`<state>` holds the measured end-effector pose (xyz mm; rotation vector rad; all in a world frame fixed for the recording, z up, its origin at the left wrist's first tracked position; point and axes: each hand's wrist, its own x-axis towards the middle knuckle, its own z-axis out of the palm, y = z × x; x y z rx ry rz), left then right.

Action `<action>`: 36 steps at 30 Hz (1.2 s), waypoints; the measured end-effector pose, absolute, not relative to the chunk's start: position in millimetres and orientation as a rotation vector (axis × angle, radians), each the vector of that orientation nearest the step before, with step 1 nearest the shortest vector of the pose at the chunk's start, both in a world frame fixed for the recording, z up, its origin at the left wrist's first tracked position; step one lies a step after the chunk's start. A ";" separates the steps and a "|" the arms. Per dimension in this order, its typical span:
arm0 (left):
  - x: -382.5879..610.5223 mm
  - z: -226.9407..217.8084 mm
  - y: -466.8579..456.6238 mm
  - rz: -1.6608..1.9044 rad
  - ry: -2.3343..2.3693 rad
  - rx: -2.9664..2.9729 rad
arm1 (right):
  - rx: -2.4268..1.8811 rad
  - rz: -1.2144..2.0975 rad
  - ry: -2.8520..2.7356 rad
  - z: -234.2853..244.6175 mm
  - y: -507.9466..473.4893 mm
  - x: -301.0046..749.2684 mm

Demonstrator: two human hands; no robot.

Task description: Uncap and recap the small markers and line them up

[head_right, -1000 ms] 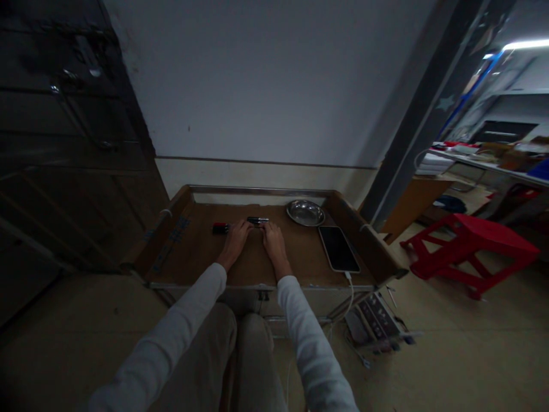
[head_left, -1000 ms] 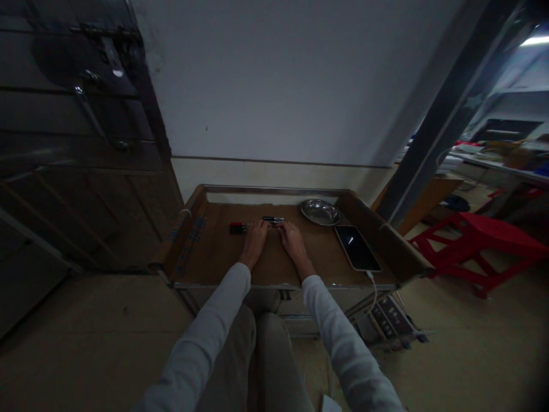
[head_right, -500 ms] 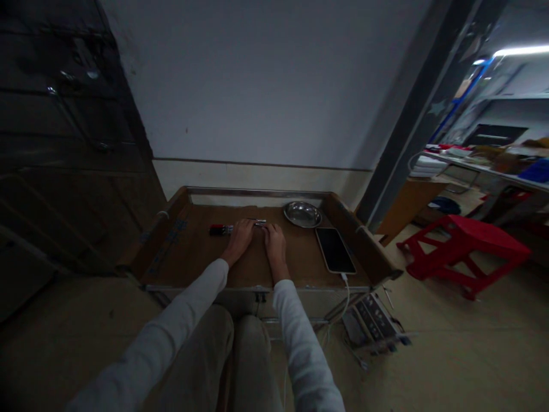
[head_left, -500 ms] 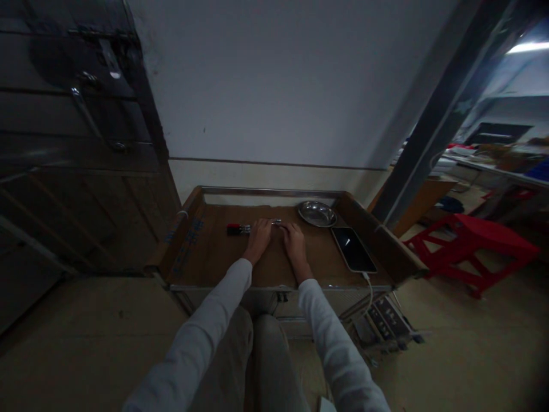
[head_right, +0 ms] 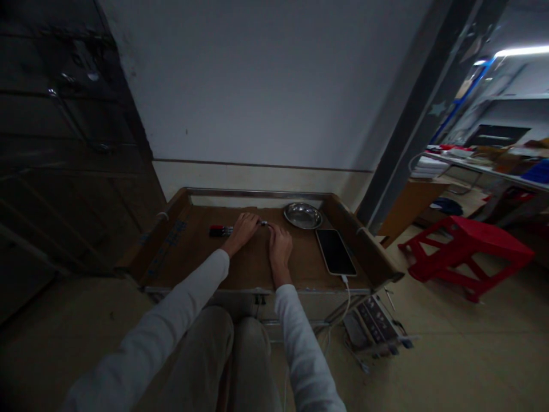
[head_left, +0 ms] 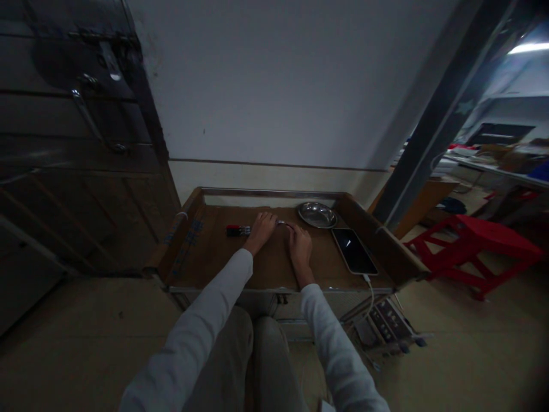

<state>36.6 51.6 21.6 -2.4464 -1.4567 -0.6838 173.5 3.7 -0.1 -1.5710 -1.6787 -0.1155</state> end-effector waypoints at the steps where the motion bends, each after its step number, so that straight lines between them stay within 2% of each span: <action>1: 33.0 25.6 48.5 -0.713 -1.440 -2.442 | -1.570 -0.126 -1.665 0.0 3.5 173.6; 6: 8.6 37.0 24.7 -0.739 -1.380 -2.426 | -1.537 -0.186 -1.731 2.5 -0.8 168.0; 16: -6.6 26.7 2.9 -0.811 -1.404 -2.419 | -1.534 -0.255 -1.881 3.2 -2.3 160.1; 21: -4.6 24.3 0.5 -0.953 -1.369 -2.438 | -1.208 -0.101 -2.059 7.1 -7.5 154.9; 25: -9.1 25.0 -5.9 -1.131 -1.557 -2.388 | -1.069 0.035 -2.101 9.3 -9.2 151.1; 28: -18.6 24.5 -11.5 -1.118 -1.744 -2.244 | -1.170 0.029 -2.053 4.7 -0.4 154.1; 36: -36.9 -3.2 -13.4 -0.742 -1.888 -2.157 | -1.626 -0.178 -1.991 -10.5 27.6 162.4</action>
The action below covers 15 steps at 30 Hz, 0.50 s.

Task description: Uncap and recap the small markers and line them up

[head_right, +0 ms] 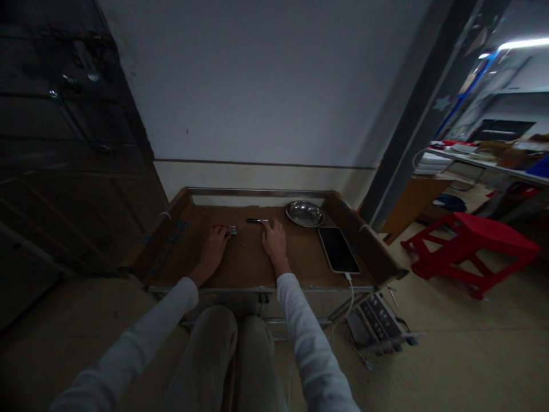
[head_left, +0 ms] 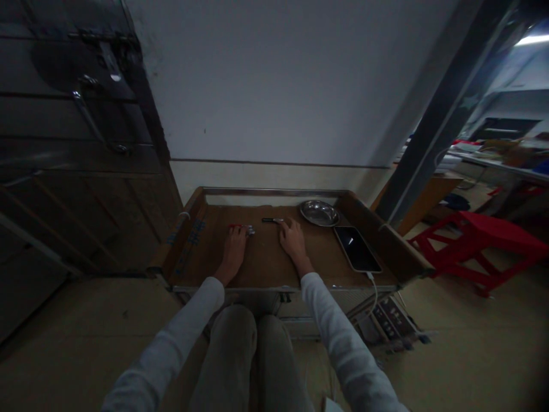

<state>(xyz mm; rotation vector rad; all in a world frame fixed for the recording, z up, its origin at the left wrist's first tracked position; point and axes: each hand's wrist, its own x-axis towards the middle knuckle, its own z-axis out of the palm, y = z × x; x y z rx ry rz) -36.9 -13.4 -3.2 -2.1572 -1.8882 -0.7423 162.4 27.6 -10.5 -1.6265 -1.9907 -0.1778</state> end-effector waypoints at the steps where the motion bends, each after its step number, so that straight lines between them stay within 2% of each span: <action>1: -36.5 -5.9 -12.9 -0.732 -1.899 -2.152 | -1.652 -0.189 -1.996 -10.3 28.3 161.8; 10: -20.7 -5.8 -23.9 -0.843 -1.546 -2.478 | -1.762 -0.209 -2.015 -6.4 24.6 161.8; 15: -7.9 -11.0 -9.5 -0.767 -1.572 -2.580 | -1.726 -0.227 -2.025 -12.5 18.1 166.8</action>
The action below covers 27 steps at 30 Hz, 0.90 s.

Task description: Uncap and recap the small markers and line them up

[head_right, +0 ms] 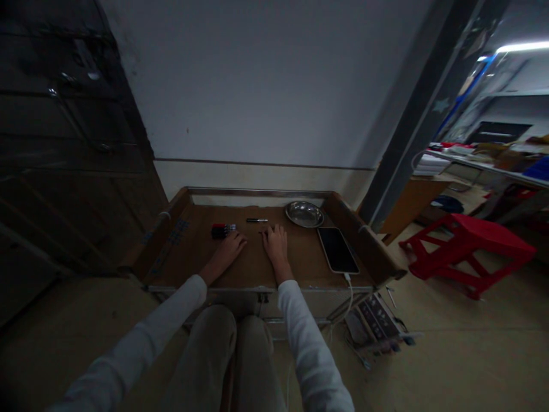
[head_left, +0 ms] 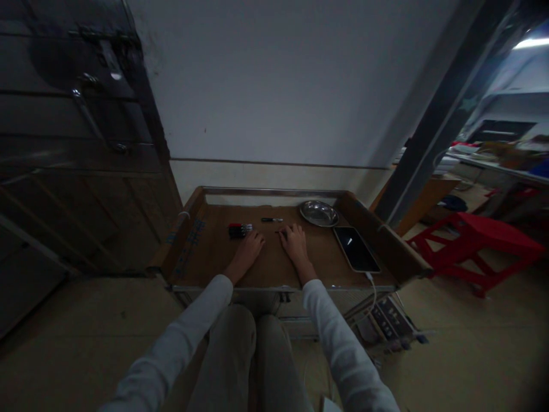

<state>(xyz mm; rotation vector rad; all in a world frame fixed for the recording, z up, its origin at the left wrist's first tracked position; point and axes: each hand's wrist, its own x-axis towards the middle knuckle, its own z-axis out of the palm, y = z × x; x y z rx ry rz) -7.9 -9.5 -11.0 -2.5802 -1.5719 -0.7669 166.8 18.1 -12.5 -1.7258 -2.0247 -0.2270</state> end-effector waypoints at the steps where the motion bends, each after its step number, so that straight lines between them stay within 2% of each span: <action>1: -5.5 -11.9 -4.8 -0.766 -1.588 -2.589 | -1.708 -0.220 -2.033 -13.4 16.7 167.4; 9: 13.1 -16.9 25.3 -0.843 -1.671 -2.600 | -1.609 -0.230 -2.105 -5.3 7.1 164.3; 17: 10.1 -17.8 30.1 -1.078 -1.570 -2.705 | -1.580 -0.164 -2.057 -0.9 9.2 164.6; 27: 13.0 -14.1 23.6 -1.057 -1.551 -2.607 | -1.385 -0.062 -2.100 -4.7 10.7 162.6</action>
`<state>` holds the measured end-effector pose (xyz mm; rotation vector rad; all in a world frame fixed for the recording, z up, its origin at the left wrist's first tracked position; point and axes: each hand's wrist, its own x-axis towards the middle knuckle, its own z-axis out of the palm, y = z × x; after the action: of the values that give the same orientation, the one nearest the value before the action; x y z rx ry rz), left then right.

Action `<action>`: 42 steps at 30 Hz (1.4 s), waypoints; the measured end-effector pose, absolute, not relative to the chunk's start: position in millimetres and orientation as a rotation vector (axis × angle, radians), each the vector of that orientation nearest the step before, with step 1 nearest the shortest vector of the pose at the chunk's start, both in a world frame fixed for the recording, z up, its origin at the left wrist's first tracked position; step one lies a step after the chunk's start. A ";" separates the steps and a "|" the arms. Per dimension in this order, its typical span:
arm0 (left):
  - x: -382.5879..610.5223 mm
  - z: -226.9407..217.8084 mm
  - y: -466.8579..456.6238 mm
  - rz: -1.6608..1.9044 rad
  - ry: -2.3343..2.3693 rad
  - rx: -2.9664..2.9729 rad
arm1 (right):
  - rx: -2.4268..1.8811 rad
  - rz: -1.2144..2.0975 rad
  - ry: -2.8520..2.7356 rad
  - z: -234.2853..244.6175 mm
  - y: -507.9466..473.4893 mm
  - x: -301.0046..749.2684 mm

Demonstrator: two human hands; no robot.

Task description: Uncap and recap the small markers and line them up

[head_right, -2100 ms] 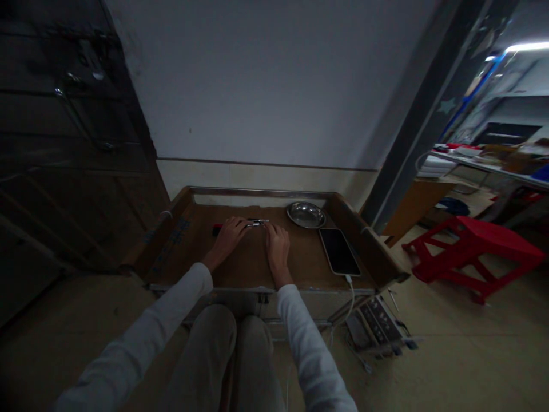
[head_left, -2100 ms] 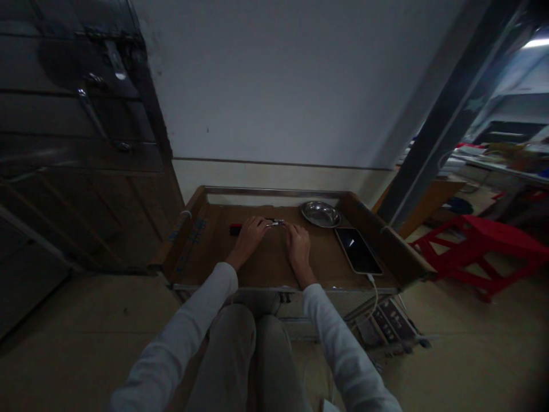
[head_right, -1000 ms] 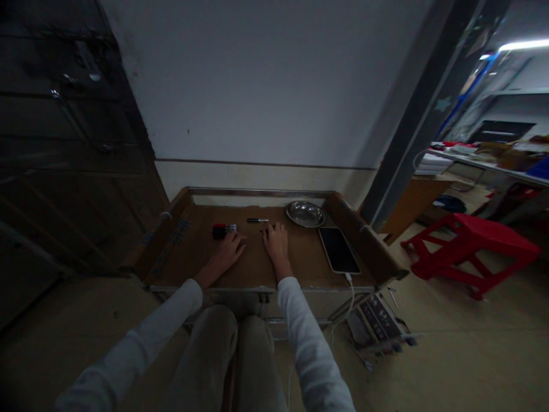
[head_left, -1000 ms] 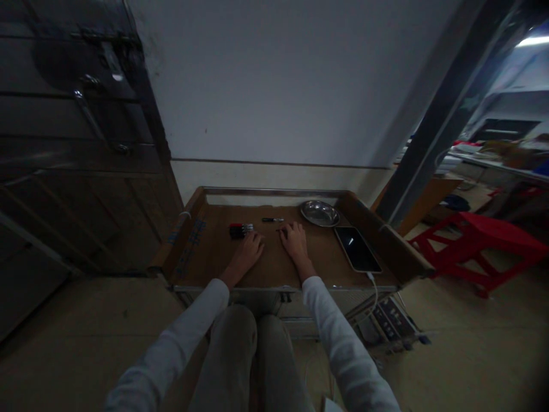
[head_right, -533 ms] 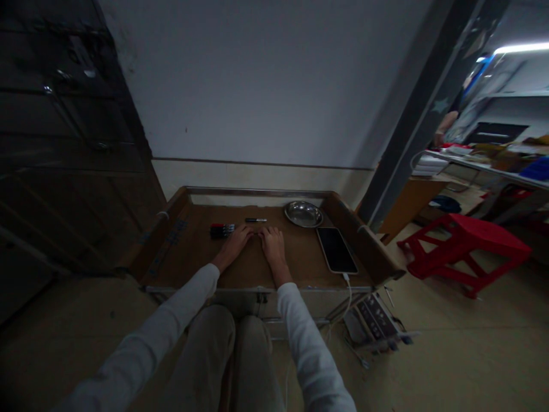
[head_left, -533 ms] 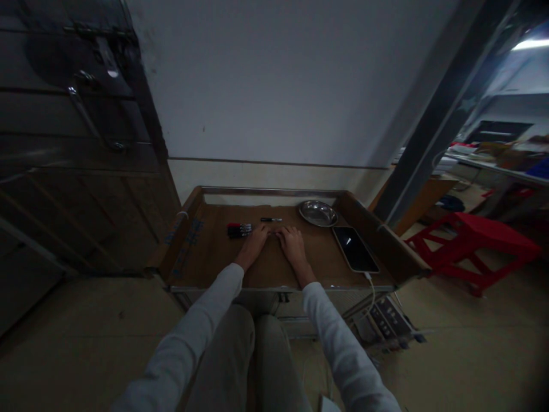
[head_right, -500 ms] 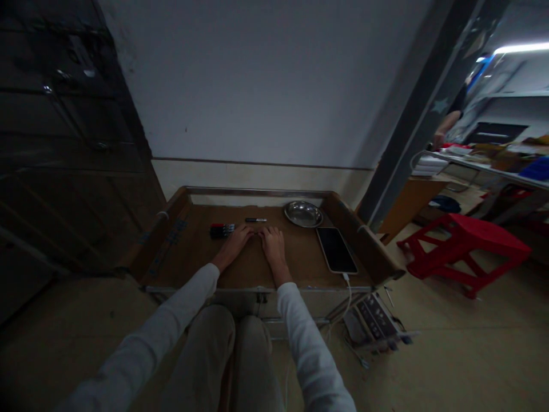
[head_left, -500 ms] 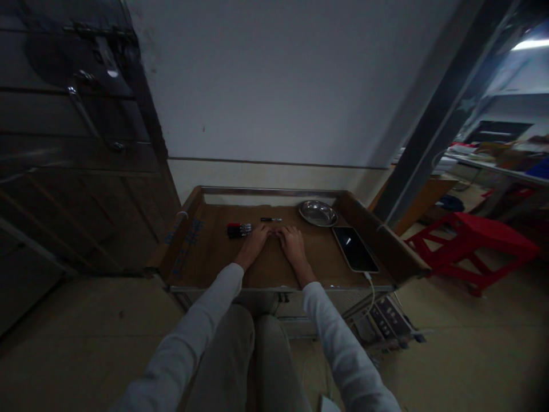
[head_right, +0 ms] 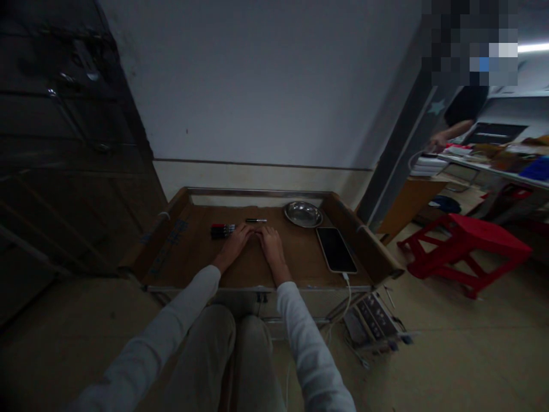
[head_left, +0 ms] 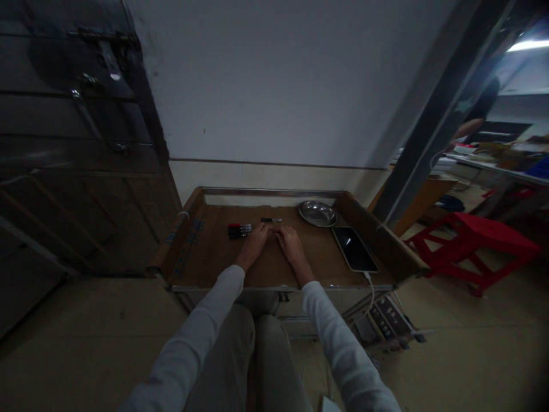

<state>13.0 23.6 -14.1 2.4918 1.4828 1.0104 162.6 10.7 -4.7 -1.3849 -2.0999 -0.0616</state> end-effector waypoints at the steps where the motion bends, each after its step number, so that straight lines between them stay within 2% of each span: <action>1: 13.5 -13.4 22.3 1.029 1.466 2.499 | -1.351 -0.047 -2.105 -5.2 10.8 162.5; 4: 16.1 -11.8 21.0 1.061 1.511 2.518 | -1.330 -0.043 -2.100 -6.5 10.6 162.0; 9: 28.2 -10.1 32.2 1.016 1.770 2.587 | -1.525 -0.152 -1.923 -6.0 2.4 162.2; 16: 41.2 -7.3 46.0 0.918 1.630 2.641 | -1.410 -0.102 -1.873 -1.0 -12.0 163.8; 22: 22.2 -5.4 8.5 0.758 1.570 2.702 | -1.327 -0.042 -1.860 4.7 -20.8 163.3; 27: 8.1 0.7 -22.3 0.964 1.810 2.483 | -1.427 -0.074 -1.847 5.3 -24.1 162.2; 32: 9.2 4.7 -24.6 0.985 1.812 2.455 | -1.474 -0.114 -1.906 5.2 -23.7 159.9; 39: 6.9 -1.9 -20.6 1.142 1.761 2.313 | -1.084 0.089 -2.181 11.6 -26.9 152.5; 42: 5.0 -1.2 -23.4 1.246 1.848 2.260 | -1.057 0.135 -2.156 5.1 -22.8 151.2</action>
<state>5.0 -23.4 -1.2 2.2597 1.8481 1.2457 151.2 -22.8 5.1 -1.0573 -2.1555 0.1354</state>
